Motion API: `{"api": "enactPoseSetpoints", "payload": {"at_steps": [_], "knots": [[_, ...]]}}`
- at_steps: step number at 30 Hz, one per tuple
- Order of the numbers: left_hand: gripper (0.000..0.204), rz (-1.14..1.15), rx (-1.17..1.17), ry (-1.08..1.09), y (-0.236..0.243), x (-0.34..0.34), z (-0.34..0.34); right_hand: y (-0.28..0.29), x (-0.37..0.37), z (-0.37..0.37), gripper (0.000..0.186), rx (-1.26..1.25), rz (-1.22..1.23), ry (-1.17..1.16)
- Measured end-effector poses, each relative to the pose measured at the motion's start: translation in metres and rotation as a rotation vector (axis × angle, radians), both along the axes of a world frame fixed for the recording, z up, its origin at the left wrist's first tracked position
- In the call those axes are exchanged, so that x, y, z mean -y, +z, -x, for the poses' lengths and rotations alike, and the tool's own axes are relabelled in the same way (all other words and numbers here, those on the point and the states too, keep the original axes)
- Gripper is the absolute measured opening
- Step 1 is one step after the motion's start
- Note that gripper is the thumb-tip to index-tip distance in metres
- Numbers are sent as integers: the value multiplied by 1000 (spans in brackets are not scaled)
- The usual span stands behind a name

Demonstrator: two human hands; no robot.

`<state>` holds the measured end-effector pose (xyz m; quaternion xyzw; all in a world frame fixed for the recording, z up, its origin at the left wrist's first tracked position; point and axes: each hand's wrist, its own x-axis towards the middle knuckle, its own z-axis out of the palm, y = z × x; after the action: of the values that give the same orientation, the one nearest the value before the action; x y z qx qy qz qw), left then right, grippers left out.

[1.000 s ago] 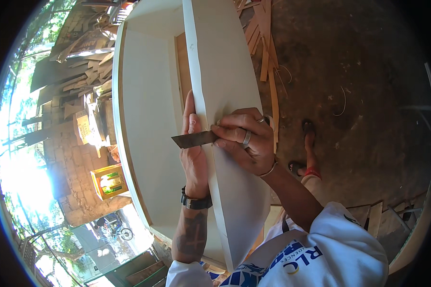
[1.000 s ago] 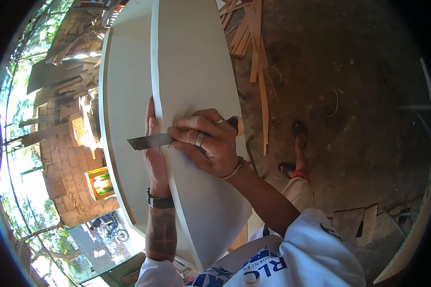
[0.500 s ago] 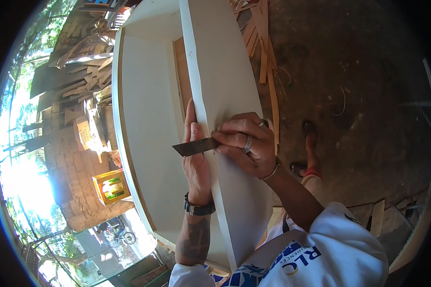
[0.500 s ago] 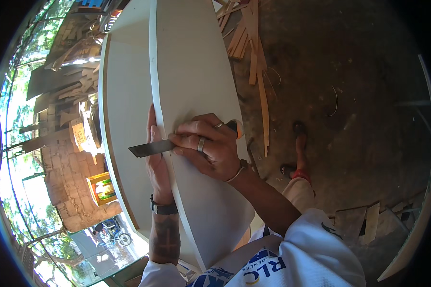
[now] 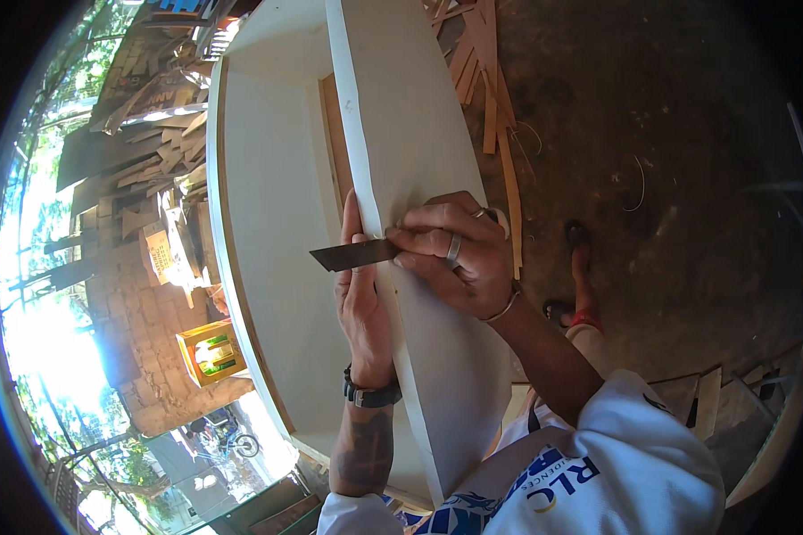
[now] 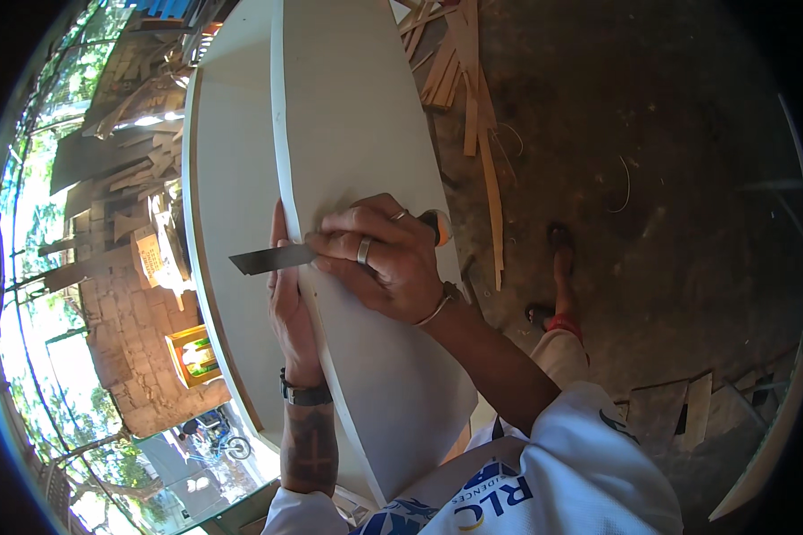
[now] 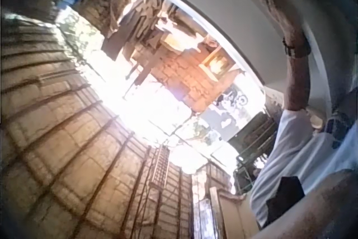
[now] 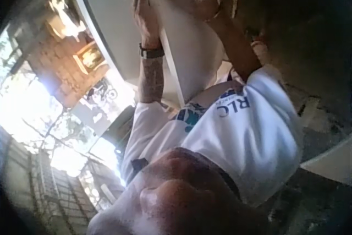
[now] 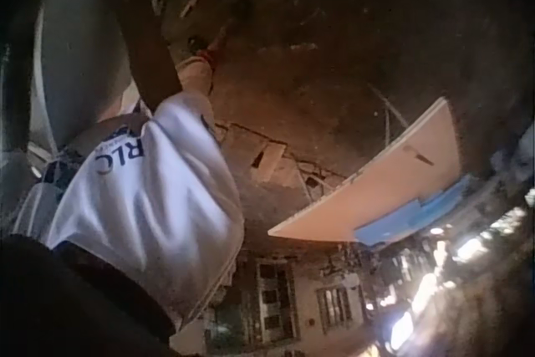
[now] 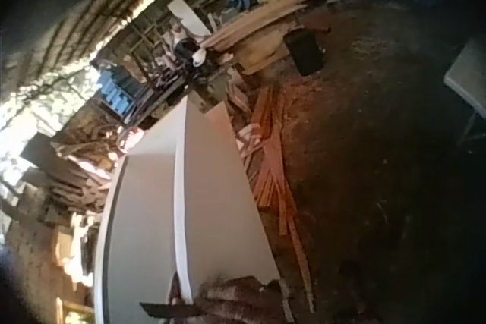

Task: Trimming the excess edge banding from a white cabinet using a utility knife.

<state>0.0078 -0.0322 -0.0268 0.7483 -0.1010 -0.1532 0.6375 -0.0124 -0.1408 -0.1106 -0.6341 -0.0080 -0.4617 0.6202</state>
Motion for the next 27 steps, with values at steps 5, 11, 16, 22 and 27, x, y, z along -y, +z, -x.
{"api": "enactPoseSetpoints", "payload": {"at_steps": [5, 11, 16, 22, 27], "knots": [[55, -26, 14, 33, -3, -1, -2, 0, 0, 6, 23, 17, 8, 30], [56, -20, 7, 36, -4, -2, -1, 0, -2, 7, 21, 3, 6, 29], [55, -80, 24, 37, -1, -2, -1, 1, -8, 4, 23, 35, -39, -21], [51, 20, -8, 22, 1, -2, 2, -1, 0, 1, 24, 0, -7, 59], [50, 32, -38, 35, 2, -1, 1, 2, 1, 1, 22, 21, 1, 23]]}}
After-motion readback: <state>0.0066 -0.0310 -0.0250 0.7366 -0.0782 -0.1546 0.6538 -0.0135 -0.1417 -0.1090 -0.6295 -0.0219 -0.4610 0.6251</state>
